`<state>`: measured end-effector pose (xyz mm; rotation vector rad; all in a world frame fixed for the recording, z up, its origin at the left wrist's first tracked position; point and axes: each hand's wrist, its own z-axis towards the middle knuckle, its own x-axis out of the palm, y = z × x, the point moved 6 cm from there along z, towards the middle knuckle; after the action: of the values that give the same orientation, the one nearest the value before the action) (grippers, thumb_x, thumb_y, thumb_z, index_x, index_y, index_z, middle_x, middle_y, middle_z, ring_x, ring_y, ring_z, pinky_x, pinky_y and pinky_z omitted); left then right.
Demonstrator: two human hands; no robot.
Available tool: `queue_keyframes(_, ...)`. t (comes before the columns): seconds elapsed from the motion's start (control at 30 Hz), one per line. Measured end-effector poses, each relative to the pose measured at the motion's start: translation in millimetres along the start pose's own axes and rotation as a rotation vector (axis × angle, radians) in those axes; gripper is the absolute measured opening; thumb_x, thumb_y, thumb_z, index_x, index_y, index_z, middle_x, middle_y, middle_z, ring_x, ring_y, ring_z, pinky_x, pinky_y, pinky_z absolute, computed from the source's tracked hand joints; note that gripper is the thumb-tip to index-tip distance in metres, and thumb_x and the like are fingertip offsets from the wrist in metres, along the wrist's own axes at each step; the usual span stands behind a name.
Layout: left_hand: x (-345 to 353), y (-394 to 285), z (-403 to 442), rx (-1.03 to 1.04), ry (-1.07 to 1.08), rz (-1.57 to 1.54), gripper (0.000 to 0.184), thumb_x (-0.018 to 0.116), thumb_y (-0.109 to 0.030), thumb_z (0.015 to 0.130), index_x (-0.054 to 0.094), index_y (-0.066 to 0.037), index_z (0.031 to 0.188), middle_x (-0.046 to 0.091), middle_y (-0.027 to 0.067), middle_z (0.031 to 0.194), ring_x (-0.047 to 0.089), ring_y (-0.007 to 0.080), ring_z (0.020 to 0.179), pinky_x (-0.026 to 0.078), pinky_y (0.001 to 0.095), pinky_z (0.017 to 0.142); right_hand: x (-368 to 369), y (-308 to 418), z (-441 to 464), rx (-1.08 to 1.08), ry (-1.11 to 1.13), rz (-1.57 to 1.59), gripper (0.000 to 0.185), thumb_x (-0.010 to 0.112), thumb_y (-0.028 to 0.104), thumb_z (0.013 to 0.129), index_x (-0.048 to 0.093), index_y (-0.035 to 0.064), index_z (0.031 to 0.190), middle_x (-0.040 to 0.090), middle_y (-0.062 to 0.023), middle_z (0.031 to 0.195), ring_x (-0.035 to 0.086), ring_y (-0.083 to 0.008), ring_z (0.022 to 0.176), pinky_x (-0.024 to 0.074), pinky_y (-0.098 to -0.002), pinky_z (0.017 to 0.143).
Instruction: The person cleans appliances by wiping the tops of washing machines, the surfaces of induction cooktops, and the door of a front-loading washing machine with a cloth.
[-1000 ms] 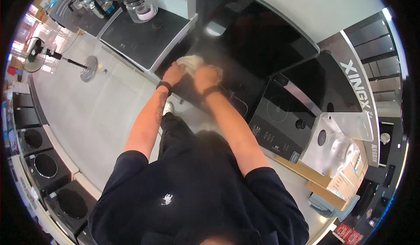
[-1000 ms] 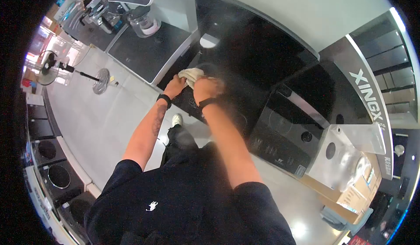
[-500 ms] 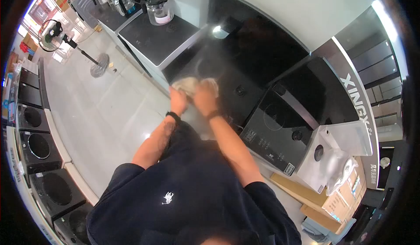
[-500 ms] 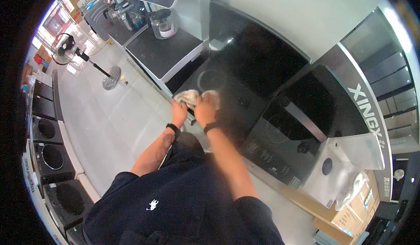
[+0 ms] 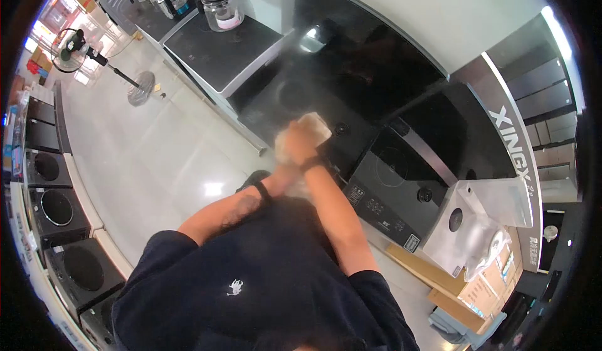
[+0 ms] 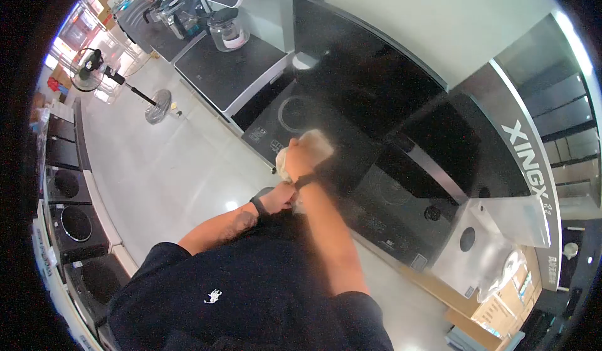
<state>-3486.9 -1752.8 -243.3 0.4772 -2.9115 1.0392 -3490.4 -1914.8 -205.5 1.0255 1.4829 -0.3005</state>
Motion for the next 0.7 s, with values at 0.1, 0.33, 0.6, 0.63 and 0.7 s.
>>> queue_keyframes(0.1,4,-54,-41,0.134,0.011,0.05,0.023,0.055,-0.029,0.099,0.061,-0.007,0.1,0.057,-0.0004,0.08,0.052,0.0127,0.067,0.043,0.0305,0.056,-47,38,-22,-0.05,-0.252,-0.129,0.047,0.055,0.02,0.092,0.051,-0.0024,0.133,0.049,-0.0307,0.14,0.044,-0.0453,0.134,0.0328,-0.0527,0.112)
queue_keyframes(0.33,-36,-51,-24,0.333,-0.204,0.158,0.039,0.061,-0.029,0.096,0.062,0.004,0.114,0.067,0.0071,0.097,0.062,0.0171,0.081,0.051,0.0342,0.069,-51,76,1,-0.203,-0.336,-0.161,0.052,0.057,0.018,0.088,0.05,-0.0083,0.133,0.044,-0.032,0.144,0.038,-0.0487,0.137,0.0231,-0.0554,0.118)
queue_keyframes(0.6,-116,-83,-42,0.323,-0.331,-0.303,0.058,0.071,-0.036,0.086,0.06,0.006,0.124,0.069,0.0154,0.104,0.067,0.0243,0.092,0.055,0.0368,0.08,-38,63,44,-0.251,-0.106,0.109,0.043,0.066,0.008,0.077,0.061,-0.0051,0.118,0.055,-0.0299,0.133,0.049,-0.0452,0.127,0.0346,-0.049,0.112)
queue_keyframes(0.63,-128,-91,-42,0.34,-0.349,-0.22,0.06,0.072,-0.036,0.085,0.058,0.006,0.126,0.069,0.0154,0.106,0.067,0.0237,0.093,0.054,0.0363,0.08,-37,55,42,-0.213,-0.124,0.22,0.043,0.067,0.006,0.076,0.061,-0.0046,0.118,0.055,-0.0288,0.133,0.05,-0.0441,0.126,0.0361,-0.048,0.111)
queue_keyframes(0.7,-148,-114,-39,0.39,-0.381,-0.051,0.066,0.073,-0.037,0.084,0.052,0.005,0.131,0.067,0.0153,0.109,0.066,0.0224,0.095,0.054,0.0352,0.08,-45,46,36,-0.134,-0.194,0.368,0.045,0.067,0.004,0.076,0.06,-0.0036,0.119,0.057,-0.0264,0.133,0.053,-0.0418,0.124,0.0384,-0.0466,0.11)
